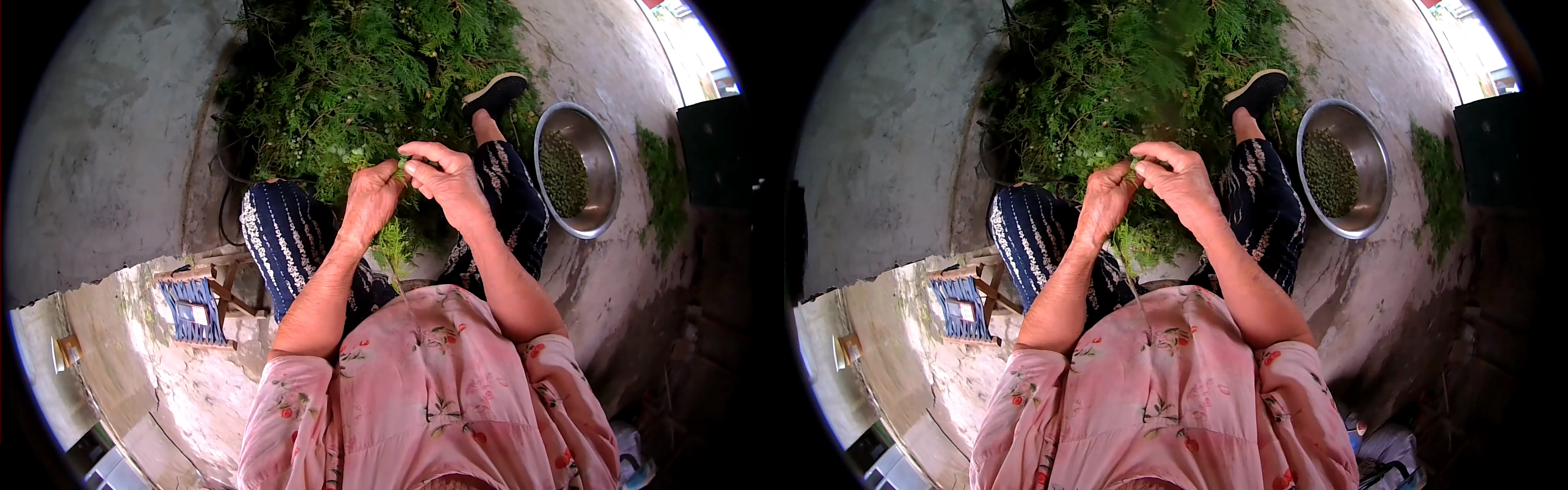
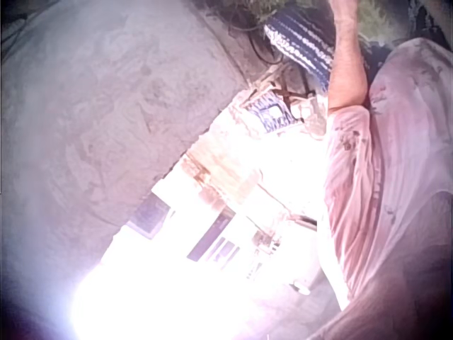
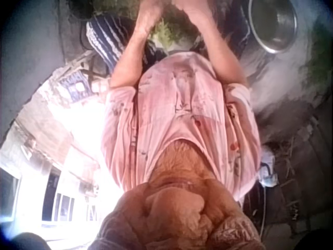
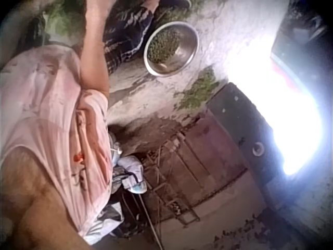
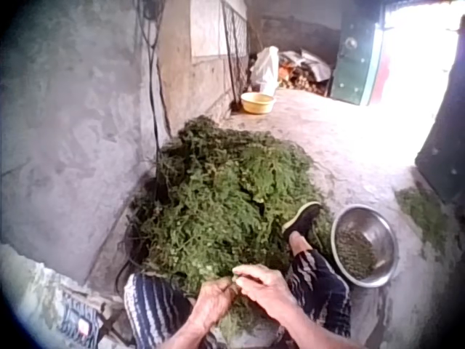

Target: The person strips leaves and small buds from a large pile of green branches by hand, placing the collected green material into a metal bowl on the floor.

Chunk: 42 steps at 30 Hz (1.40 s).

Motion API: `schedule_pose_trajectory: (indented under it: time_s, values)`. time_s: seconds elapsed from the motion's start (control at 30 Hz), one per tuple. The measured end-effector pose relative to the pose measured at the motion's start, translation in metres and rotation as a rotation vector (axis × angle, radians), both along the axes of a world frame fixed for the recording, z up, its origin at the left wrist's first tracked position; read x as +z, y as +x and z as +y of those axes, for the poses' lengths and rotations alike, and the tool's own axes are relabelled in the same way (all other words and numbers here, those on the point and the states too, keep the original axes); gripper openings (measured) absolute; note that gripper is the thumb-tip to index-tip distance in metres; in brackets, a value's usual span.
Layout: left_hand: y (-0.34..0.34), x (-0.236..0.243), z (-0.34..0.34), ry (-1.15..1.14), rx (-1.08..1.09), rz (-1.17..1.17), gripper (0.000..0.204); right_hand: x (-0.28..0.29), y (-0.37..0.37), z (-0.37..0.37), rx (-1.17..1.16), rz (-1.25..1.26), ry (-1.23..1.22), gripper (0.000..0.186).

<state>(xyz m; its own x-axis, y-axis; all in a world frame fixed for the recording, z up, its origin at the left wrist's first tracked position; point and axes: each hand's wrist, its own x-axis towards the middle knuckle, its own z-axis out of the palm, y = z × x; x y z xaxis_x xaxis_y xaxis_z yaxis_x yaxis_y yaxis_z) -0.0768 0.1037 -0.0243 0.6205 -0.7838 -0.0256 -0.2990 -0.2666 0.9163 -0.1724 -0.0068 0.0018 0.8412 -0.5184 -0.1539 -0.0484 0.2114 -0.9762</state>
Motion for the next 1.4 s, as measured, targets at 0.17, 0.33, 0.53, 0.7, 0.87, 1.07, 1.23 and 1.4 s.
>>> schedule_pose_trajectory:
  time_s: [0.17,0.33,0.53,0.7,0.87,1.07,1.23,1.4]
  values:
    - [0.0,-0.003,0.0,0.029,0.008,-0.009,0.01,-0.004,0.006,0.004,-0.043,0.052,-0.381,0.015]
    - [0.001,0.003,-0.002,-0.052,0.009,0.076,0.012,-0.008,0.01,0.008,-0.169,-0.064,-0.788,0.005]
    - [0.001,0.013,-0.002,-0.012,0.0,0.303,0.011,-0.007,0.004,0.005,-0.102,-0.051,0.288,0.006]
    - [-0.002,0.011,-0.002,-0.029,-0.002,0.139,0.01,-0.009,0.01,0.005,-0.194,-0.159,-0.71,0.006]
    - [0.0,0.016,-0.003,-0.05,0.05,0.285,0.015,-0.008,0.01,0.006,-0.141,0.009,-0.075,0.007]
    - [0.005,0.023,0.0,-0.076,0.088,0.639,0.025,-0.013,-0.003,-0.031,-0.293,-0.323,0.68,0.005]
    - [0.009,0.024,0.0,-0.16,0.0,0.894,0.029,-0.03,-0.007,-0.03,-0.057,-0.202,0.757,0.013]
    - [0.005,0.031,0.002,-0.132,-0.03,0.976,0.028,-0.038,-0.007,-0.02,0.078,-0.153,0.691,0.022]
